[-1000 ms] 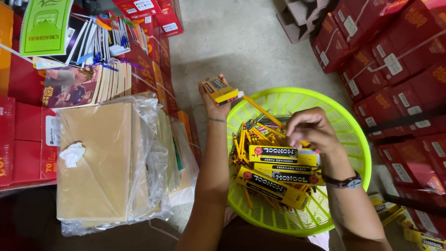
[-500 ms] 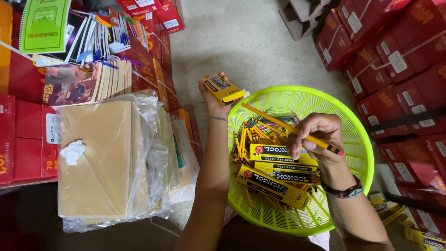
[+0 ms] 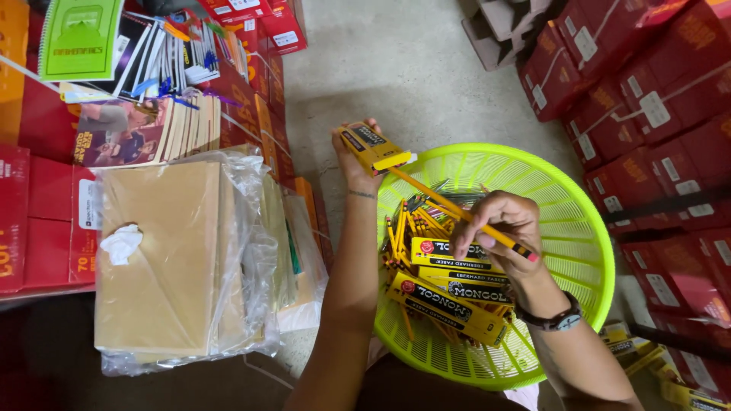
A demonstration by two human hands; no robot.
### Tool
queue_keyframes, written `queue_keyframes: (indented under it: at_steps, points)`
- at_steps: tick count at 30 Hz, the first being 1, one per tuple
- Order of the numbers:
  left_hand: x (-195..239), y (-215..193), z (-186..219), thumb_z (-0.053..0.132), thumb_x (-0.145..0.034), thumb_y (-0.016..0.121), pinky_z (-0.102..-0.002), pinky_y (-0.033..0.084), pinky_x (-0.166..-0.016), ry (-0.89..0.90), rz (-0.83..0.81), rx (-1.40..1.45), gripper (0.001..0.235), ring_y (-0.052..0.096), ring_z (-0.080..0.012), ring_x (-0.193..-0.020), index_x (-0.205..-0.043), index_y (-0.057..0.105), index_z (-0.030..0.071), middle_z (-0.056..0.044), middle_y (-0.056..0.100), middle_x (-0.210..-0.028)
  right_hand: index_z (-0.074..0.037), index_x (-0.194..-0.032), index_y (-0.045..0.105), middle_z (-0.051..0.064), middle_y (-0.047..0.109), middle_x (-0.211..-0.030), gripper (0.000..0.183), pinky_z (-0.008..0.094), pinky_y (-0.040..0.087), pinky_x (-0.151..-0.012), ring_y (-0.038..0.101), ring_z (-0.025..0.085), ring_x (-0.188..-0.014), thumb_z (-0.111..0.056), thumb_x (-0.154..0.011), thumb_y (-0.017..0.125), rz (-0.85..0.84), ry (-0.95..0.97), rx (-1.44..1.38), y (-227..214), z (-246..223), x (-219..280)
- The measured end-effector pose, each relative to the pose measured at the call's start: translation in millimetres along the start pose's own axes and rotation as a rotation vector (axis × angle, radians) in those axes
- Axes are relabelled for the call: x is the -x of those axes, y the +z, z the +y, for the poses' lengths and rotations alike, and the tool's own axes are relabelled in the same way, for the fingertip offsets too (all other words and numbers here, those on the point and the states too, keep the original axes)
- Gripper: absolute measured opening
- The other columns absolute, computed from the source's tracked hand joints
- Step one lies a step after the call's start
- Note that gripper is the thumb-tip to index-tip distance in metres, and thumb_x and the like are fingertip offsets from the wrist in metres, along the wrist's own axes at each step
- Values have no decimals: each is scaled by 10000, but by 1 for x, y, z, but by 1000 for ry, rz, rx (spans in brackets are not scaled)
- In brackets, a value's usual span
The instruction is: The person refills yellow cardboard pencil boxes by hand, taking loose pencils from a green plastic basket and placing them into the boxes.
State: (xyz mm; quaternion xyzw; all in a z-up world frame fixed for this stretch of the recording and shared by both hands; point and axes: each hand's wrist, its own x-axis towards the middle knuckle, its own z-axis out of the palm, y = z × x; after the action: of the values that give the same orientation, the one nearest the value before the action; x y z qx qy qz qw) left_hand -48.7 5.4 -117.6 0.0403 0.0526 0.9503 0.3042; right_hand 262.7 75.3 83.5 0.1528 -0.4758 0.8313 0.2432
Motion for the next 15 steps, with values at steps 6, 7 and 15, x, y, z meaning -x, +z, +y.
queue_keyframes:
  at_steps: [6, 7, 15]
  points:
    - [11, 35, -6, 529, -1011, 575, -419, 611, -867, 19, 62, -22, 317, 695, -320, -953, -1076, 652, 229, -195, 698, -1049, 10, -1072, 622, 157, 728, -888, 118, 371, 646, -705, 752, 251, -790, 76, -982, 584, 37, 33, 60, 0, 5, -1]
    - [12, 40, -7, 541, -1032, 549, -413, 612, -856, 23, 76, -33, 332, 695, -317, -940, -1080, 636, 224, -198, 696, -1037, 17, -1111, 624, 156, 729, -912, 148, 376, 654, -720, 753, 247, -806, 85, -992, 572, 48, 54, 121, 2, 7, -2]
    - [12, 34, -4, 556, -1036, 522, -405, 616, -869, -21, 45, -5, 358, 699, -318, -952, -1085, 620, 215, -206, 689, -1055, 11, -1357, 498, 149, 740, -997, 387, 326, 645, -772, 770, 214, -855, 61, -989, 605, 154, 174, 434, 23, 10, -9]
